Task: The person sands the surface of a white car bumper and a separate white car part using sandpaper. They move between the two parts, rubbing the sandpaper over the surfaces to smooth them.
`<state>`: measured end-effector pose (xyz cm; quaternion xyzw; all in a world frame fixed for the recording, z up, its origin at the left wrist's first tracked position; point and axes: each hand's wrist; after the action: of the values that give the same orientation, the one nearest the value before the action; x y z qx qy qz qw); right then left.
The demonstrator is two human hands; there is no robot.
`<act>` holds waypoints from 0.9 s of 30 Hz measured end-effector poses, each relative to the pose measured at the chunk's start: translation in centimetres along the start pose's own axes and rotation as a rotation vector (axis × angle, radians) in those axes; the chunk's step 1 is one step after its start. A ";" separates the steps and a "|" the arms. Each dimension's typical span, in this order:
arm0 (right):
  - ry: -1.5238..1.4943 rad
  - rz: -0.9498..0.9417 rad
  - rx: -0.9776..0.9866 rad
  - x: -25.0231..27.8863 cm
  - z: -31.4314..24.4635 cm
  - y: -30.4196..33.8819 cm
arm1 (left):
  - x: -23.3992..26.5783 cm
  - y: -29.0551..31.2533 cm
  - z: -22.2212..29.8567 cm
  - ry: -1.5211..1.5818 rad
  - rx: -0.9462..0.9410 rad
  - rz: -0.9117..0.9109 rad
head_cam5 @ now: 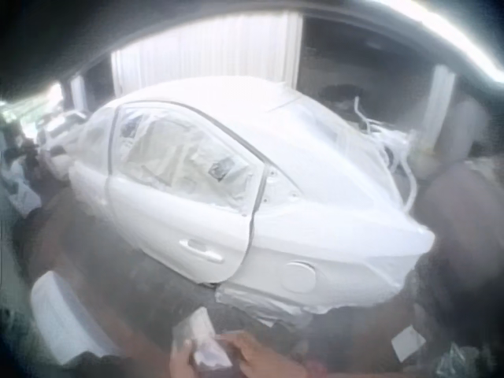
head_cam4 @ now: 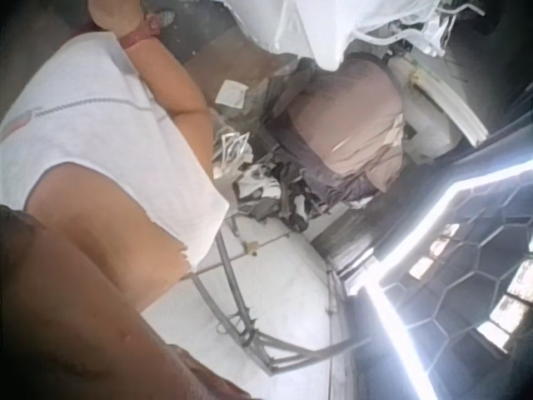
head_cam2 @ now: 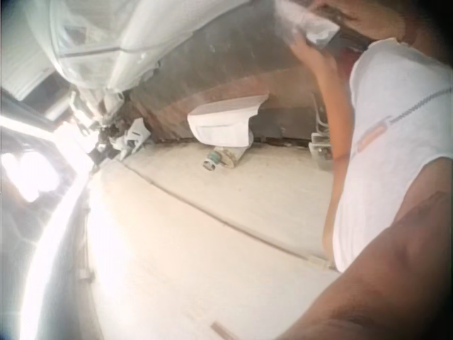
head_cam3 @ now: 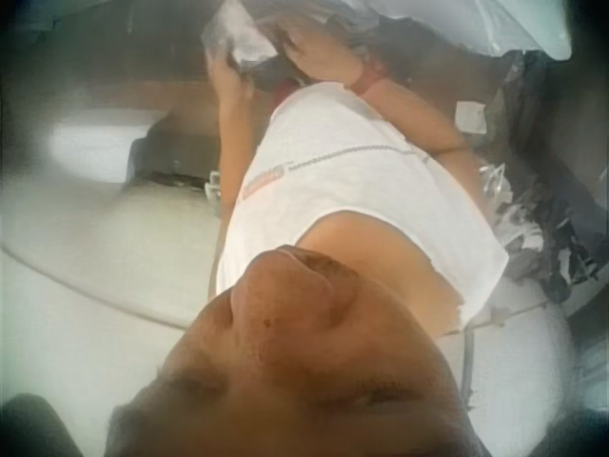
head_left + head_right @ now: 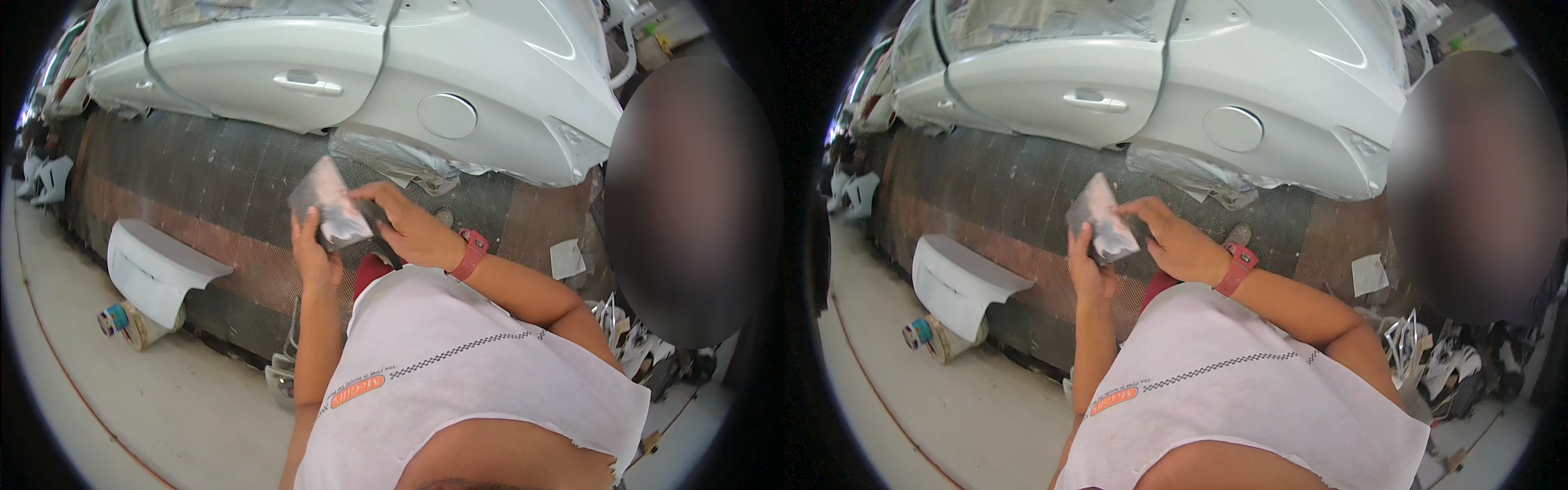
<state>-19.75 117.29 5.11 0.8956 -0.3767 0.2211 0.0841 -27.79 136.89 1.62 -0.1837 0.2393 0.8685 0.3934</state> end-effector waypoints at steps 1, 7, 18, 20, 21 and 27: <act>-0.190 -0.020 -0.155 -0.1 -0.5 0.0 | -0.1 -0.5 0.0 0.009 -0.033 0.036; -0.688 -0.009 -0.576 0.8 -3.4 0.3 | -0.8 -2.1 0.8 -0.159 -0.206 0.107; -1.005 -0.011 -0.411 7.2 5.1 2.3 | -1.2 0.2 1.6 -0.100 0.211 -0.432; -0.865 -0.015 -0.454 8.0 6.3 3.8 | -2.0 0.4 0.3 0.090 0.232 -0.399; -0.733 0.018 -0.510 8.7 6.6 4.6 | -2.8 0.3 -0.1 0.163 0.234 -0.269; -0.190 0.307 -0.413 13.6 6.7 7.9 | -9.6 3.3 -3.4 -0.413 0.123 -0.286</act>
<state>-14.73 100.96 5.23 0.8087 -0.5513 0.0649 0.1946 -23.86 127.37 4.56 -0.0101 0.1781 0.8070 0.5630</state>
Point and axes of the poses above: each hand's wrist, its own y-axis away from the middle knuckle, its own x-axis out of the back of the hand, z = x × y, and after that the axes turned 11 degrees about -x, right-handed
